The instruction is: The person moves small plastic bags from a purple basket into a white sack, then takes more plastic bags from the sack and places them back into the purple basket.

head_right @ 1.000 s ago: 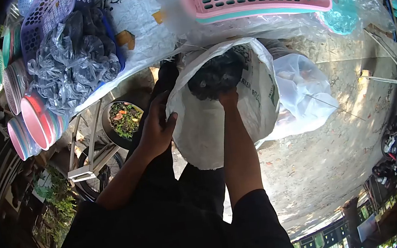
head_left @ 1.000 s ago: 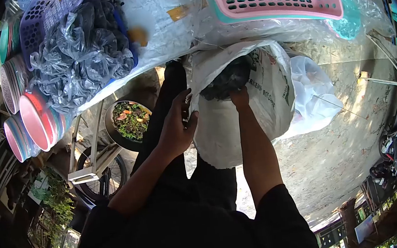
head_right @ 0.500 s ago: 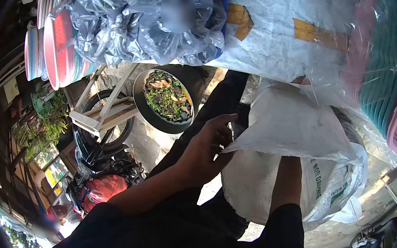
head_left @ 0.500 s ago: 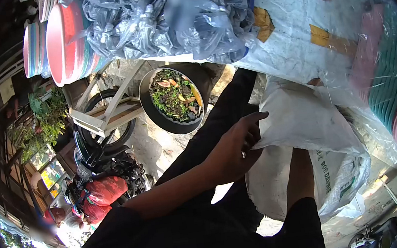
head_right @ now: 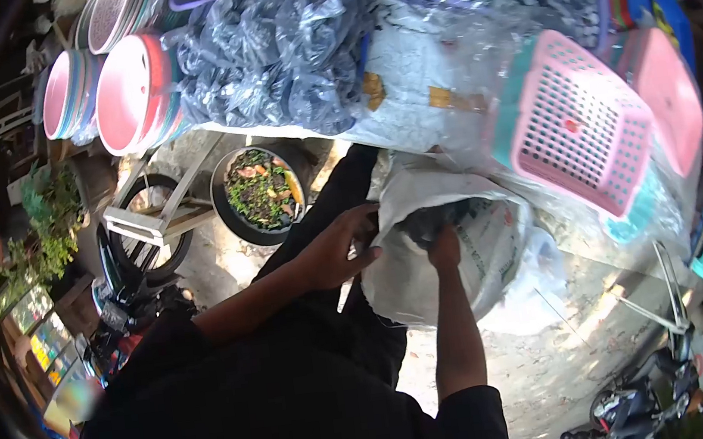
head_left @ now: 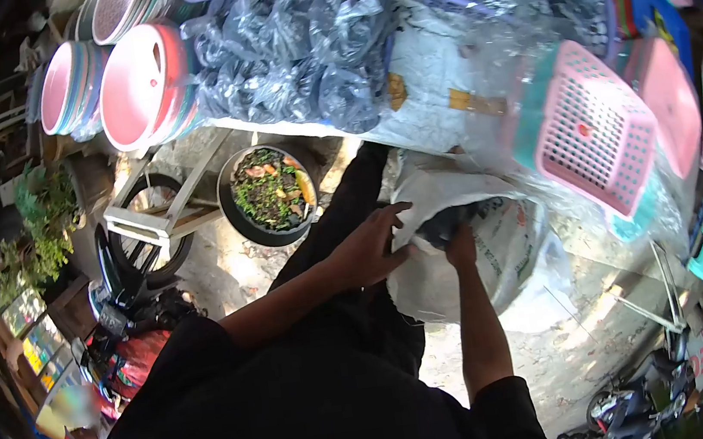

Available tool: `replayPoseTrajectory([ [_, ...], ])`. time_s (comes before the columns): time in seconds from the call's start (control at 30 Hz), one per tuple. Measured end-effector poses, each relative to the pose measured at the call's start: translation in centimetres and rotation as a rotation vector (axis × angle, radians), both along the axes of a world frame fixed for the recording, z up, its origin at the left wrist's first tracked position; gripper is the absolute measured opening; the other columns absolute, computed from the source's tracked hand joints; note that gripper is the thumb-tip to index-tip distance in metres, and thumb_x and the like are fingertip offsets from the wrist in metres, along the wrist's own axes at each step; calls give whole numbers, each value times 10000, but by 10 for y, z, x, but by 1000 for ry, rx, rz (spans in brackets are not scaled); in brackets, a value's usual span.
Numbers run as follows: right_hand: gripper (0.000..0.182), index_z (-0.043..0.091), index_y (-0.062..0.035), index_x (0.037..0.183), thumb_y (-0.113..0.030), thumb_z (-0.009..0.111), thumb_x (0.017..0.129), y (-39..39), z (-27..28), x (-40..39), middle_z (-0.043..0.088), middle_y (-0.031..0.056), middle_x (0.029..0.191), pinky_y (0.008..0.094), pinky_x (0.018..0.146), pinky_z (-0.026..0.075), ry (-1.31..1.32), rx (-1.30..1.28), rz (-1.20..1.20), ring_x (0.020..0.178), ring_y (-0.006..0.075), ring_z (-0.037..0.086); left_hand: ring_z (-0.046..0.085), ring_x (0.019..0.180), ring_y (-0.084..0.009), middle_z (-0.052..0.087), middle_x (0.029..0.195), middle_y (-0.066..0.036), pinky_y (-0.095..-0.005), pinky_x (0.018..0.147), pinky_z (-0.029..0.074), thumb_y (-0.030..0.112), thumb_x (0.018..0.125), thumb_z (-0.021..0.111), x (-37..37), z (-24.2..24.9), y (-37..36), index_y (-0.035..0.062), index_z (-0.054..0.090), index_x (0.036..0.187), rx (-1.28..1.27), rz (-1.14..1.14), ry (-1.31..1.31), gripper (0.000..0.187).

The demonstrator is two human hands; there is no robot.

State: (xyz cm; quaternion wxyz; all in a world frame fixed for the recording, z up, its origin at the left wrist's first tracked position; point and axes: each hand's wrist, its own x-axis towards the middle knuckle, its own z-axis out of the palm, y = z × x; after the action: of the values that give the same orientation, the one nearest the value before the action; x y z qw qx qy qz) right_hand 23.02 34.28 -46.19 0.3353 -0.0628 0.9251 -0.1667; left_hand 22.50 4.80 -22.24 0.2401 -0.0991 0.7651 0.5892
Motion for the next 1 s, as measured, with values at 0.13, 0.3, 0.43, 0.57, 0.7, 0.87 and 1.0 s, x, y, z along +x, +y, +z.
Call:
replayPoseTrajectory([
  [0.13,532,437,-39,1148,-98,757,727,-22,132,-4,648,219,975,472,779,506,-5,-208,-333,908,418,639,578,851,-224,531,1075,-177,-350,778,490,241,886,676,-2,29,-1,42,360,1407,104,-44,-15,640],
  [0.3,509,436,-36,1128,-70,741,722,-29,260,6,640,214,941,440,750,503,190,-374,-487,882,413,637,603,958,-177,566,1076,-110,-317,803,486,178,920,651,-14,57,17,47,350,1379,212,-113,-63,565],
  [0.43,508,439,-31,1137,13,700,703,-40,359,11,626,165,901,386,745,501,342,-554,-585,847,345,644,558,1072,-198,539,1188,-88,-395,923,426,370,951,575,-29,66,41,89,344,1416,437,-121,-146,590],
  [0.57,555,440,-8,1127,93,702,648,-55,456,27,585,104,930,310,762,493,445,-652,-665,824,189,606,457,1277,-235,438,1403,-115,-438,1071,331,580,946,454,-44,88,68,134,304,1471,804,-102,-481,705],
  [0.7,698,430,4,1251,53,772,644,-63,497,42,576,126,1074,321,790,490,616,-656,-578,881,204,587,437,1330,-292,416,1468,-131,-487,1119,311,644,925,422,-41,123,88,124,315,1484,1318,-69,-750,770],
  [0.87,815,402,-7,1340,-4,832,649,-62,502,68,556,134,1184,334,799,483,685,-622,-558,897,211,567,496,1278,-299,491,1407,-140,-479,1108,350,583,944,453,-30,124,84,93,395,1443,1472,-84,-766,701],
  [1.0,817,394,-17,1356,7,827,664,-58,488,84,561,118,1156,317,787,480,622,-650,-591,882,185,559,525,1248,-289,522,1375,-137,-473,1099,367,571,947,461,-26,128,78,92,414,1432,1433,-34,-692,683],
])
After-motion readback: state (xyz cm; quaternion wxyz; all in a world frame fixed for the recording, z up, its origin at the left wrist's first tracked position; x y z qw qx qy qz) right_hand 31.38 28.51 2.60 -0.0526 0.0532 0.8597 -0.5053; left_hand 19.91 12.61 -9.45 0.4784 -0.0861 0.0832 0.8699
